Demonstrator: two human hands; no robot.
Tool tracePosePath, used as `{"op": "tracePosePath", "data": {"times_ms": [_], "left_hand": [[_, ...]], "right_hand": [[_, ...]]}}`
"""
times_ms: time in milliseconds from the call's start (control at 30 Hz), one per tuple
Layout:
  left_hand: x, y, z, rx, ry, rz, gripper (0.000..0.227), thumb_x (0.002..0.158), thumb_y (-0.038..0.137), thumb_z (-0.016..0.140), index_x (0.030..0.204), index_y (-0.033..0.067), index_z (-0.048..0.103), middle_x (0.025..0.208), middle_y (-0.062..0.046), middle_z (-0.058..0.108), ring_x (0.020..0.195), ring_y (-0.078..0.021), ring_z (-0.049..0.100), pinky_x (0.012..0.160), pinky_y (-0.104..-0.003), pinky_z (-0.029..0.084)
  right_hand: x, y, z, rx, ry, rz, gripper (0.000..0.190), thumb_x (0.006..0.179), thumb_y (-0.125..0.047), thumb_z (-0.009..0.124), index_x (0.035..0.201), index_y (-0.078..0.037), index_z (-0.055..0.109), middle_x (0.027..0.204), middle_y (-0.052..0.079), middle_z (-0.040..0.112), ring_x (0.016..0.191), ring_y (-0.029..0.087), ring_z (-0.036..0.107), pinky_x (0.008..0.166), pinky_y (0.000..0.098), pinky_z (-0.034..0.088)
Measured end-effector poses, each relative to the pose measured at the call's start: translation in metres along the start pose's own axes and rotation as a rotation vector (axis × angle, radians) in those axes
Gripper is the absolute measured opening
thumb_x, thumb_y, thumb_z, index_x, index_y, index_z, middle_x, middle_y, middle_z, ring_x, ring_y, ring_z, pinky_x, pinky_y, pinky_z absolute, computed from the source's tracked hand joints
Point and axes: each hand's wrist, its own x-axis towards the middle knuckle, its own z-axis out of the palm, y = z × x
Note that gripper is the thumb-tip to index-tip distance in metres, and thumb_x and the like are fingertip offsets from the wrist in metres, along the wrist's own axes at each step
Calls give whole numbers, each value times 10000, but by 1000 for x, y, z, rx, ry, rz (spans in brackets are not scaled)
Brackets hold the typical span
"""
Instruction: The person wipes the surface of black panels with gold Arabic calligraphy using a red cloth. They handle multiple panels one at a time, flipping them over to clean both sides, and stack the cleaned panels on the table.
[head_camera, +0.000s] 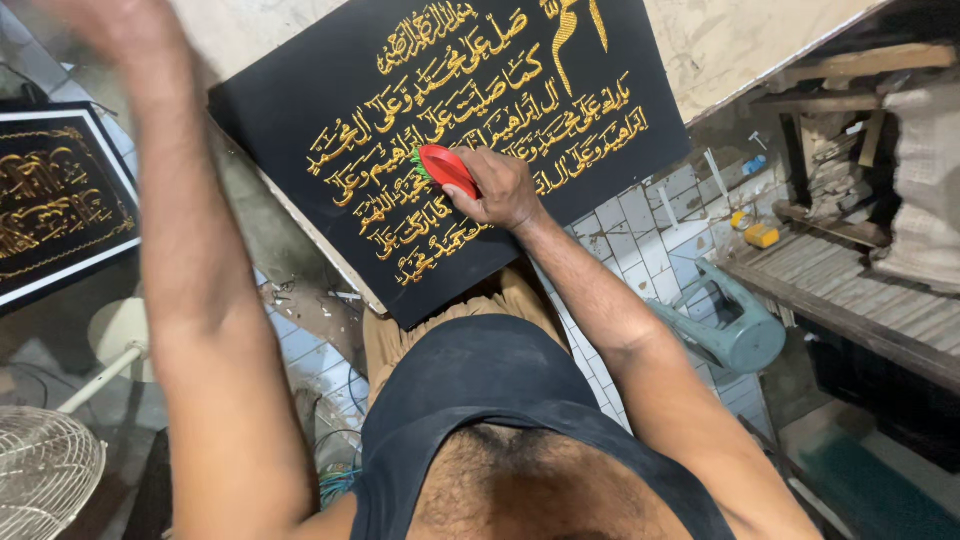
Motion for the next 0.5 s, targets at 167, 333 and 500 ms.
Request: {"op": "tracePosePath", "data": {"times_ms": [167,333,500], "left_hand": [[-64,-56,-17,170,12,-300,846,1096,504,531,1686,100,80,1789,-207,8,1618,-357,-112,1286,-681,-100],[-199,-3,28,-217,-134,-348,762,1097,600,445,1684,171,213,1751,-163,59,1602,-393,-65,1217,-704,-93],[-253,23,55,-327,23,-404,615,1114,404,438,1667,197,265,1756,-90,228,1624,-312,183,1266,-638,103]], "right_hand": [[3,1,-1,14,0,5,424,945,-289,779,1251,-31,639,824,79,657,661,202,670,582,341,550],[15,-17,-11,30,1,-11,409,970,-256,767,1270,-17,626,933,132,709,757,250,723,648,352,585],[44,-52,2,75,-13,55,447,974,-291,780,1341,-84,632,1083,118,759,849,234,775,706,338,624]]}}
